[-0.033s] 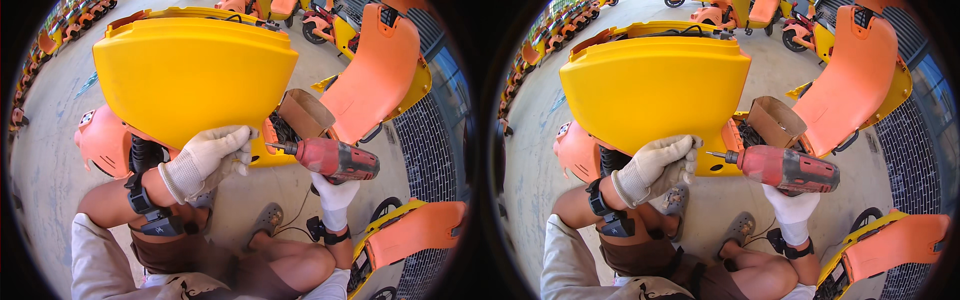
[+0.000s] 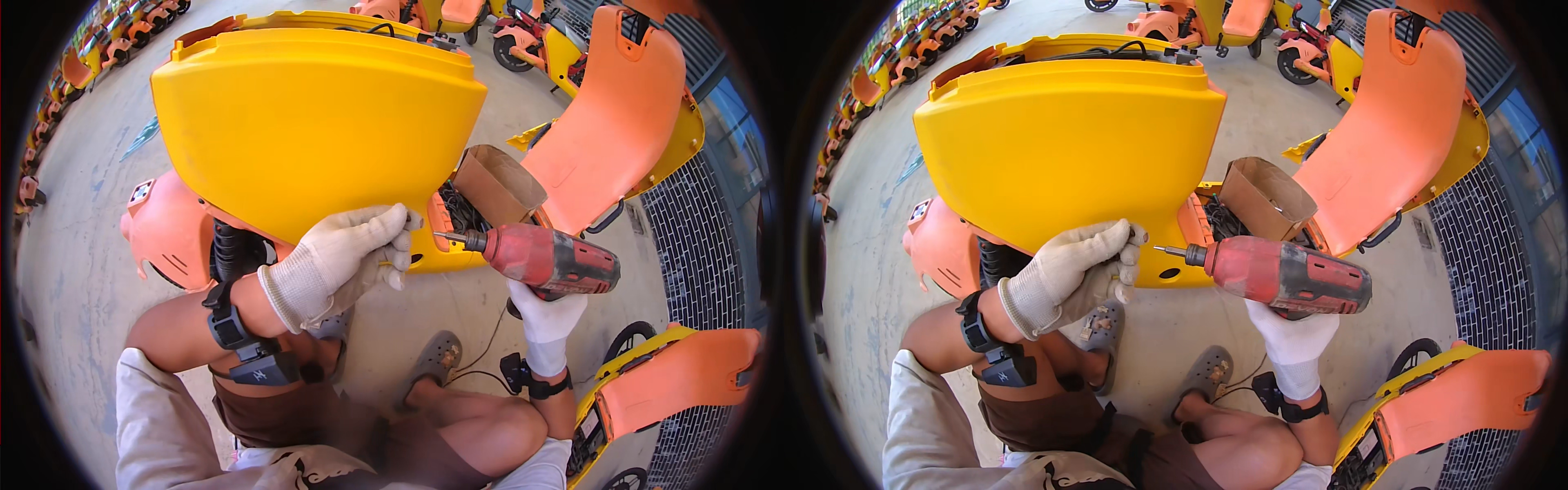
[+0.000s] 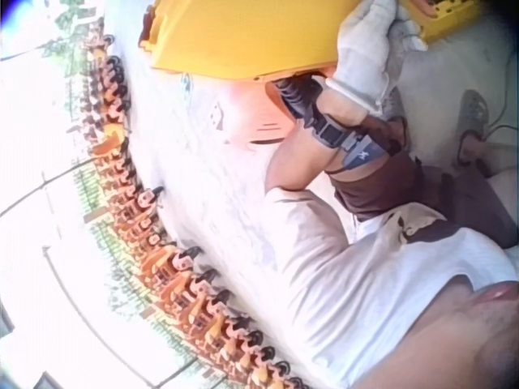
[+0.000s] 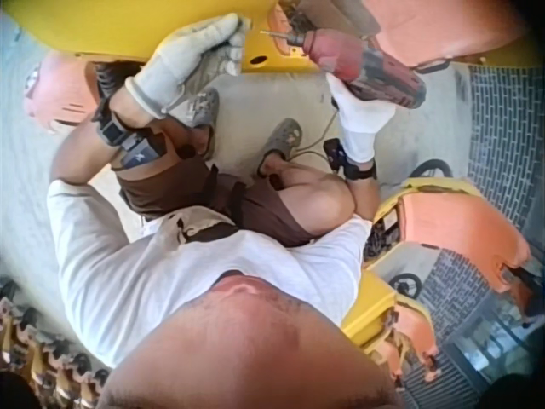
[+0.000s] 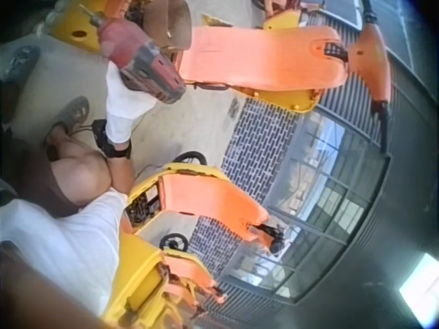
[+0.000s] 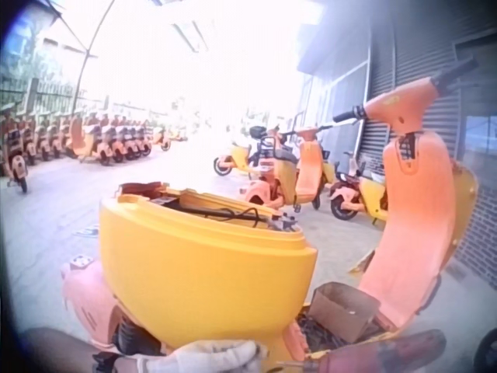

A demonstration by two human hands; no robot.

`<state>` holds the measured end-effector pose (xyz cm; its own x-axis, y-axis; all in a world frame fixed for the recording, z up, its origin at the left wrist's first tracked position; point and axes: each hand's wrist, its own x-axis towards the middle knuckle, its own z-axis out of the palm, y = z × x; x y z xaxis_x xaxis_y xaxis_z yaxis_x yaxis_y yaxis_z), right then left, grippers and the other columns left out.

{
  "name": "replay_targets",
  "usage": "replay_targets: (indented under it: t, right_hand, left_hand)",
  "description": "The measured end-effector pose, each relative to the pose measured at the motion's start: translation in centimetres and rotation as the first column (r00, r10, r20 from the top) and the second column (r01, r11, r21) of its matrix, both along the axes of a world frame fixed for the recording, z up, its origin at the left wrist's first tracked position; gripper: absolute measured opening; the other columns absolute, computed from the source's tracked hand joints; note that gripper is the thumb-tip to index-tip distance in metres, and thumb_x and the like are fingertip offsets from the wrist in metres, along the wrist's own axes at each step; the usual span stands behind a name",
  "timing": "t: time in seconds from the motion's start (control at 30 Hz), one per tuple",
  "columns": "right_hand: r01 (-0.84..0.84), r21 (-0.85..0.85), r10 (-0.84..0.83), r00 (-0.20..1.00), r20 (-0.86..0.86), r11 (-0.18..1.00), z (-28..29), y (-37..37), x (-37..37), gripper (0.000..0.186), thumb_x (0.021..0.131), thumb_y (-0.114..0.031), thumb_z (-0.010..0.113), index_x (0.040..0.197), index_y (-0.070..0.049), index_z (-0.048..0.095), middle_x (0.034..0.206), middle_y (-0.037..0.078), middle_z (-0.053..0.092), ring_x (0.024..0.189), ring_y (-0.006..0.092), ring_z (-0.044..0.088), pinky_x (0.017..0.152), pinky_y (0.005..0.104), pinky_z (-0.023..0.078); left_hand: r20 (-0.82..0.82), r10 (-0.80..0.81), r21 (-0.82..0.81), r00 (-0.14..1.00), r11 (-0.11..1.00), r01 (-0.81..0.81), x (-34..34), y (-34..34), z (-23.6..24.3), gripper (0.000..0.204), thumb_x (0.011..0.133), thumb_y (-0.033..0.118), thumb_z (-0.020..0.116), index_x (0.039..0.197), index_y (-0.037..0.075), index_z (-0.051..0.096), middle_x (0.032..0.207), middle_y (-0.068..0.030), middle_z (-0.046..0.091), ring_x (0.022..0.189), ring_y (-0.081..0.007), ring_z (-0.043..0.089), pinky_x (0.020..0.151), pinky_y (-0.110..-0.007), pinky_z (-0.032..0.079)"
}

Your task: The person uses a power screwdriver to remove and install screws on the body panels of several electric scooters.

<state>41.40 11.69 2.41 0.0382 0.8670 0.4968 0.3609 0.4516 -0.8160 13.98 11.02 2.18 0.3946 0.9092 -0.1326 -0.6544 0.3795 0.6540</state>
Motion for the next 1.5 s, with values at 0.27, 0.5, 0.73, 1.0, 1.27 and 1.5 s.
replay_targets:
  t: [0.27,0.5,0.73,1.0,1.27,1.5]
  right_hand:
    - [-0.013,0.005,0.013,0.999,-0.029,1.000,0.2,-0.1,-0.5,0.065,0.059,0.000,0.083,0.117,0.002,0.053,0.108,0.009,0.062,0.095,0.0158,0.062,0.085,0.0332,0.052]
    - [-0.025,0.021,0.024,0.999,0.024,0.999,0.1,0.0,-0.8,0.066,0.059,-0.001,0.084,0.117,0.001,0.053,0.109,0.009,0.062,0.095,0.0159,0.062,0.084,0.0328,0.052]
    - [-0.022,-0.029,0.021,0.999,-0.039,0.999,-0.1,-0.2,-1.2,0.068,0.058,-0.003,0.085,0.117,0.000,0.052,0.111,0.010,0.062,0.098,0.0182,0.062,0.086,0.0344,0.051]
    - [-0.046,-0.039,0.047,0.999,0.020,0.998,-0.6,0.0,-0.6,0.069,0.059,-0.002,0.084,0.119,0.000,0.050,0.112,0.010,0.062,0.098,0.0173,0.062,0.086,0.0344,0.052]
    - [-0.044,-0.078,0.046,0.999,0.015,0.996,-0.7,-0.2,-0.5,0.073,0.059,-0.003,0.085,0.121,-0.001,0.046,0.113,0.011,0.060,0.100,0.0173,0.061,0.085,0.0341,0.053]
    - [-0.028,-0.053,0.032,0.997,0.064,0.998,-0.5,-0.4,-0.4,0.069,0.059,-0.002,0.084,0.119,0.000,0.049,0.111,0.010,0.061,0.097,0.0160,0.062,0.085,0.0328,0.051]
  left_hand:
    - [-0.121,-0.086,-0.072,0.989,0.994,0.077,0.5,-0.4,1.3,0.033,0.100,0.033,0.043,0.090,0.003,0.054,0.070,-0.0071,0.054,0.056,-0.0198,0.054,0.055,-0.030,0.048]
    - [-0.255,-0.125,-0.069,0.959,0.991,0.111,0.2,-0.4,1.4,0.038,0.099,0.038,0.046,0.080,0.005,0.051,0.065,-0.0051,0.050,0.052,-0.0179,0.050,0.049,-0.030,0.046]
    - [-0.297,-0.116,-0.114,0.948,0.990,0.086,0.5,-0.4,1.6,0.040,0.099,0.040,0.046,0.078,0.006,0.051,0.063,-0.0037,0.049,0.050,-0.0167,0.049,0.048,-0.029,0.045]
    - [-0.302,-0.131,-0.172,0.944,0.982,0.081,0.7,-0.1,1.0,0.040,0.098,0.042,0.048,0.080,0.007,0.053,0.065,-0.0013,0.050,0.049,-0.0139,0.049,0.047,-0.025,0.043]
    - [-0.422,-0.084,-0.157,0.903,0.987,0.018,0.8,-0.4,1.7,0.038,0.098,0.038,0.049,0.077,0.006,0.053,0.061,-0.0018,0.051,0.044,-0.0134,0.051,0.044,-0.024,0.045]
    - [-0.466,-0.092,-0.145,0.880,0.989,0.027,0.8,-0.3,1.1,0.039,0.098,0.036,0.048,0.078,0.003,0.054,0.063,-0.0034,0.053,0.044,-0.0144,0.052,0.043,-0.024,0.045]
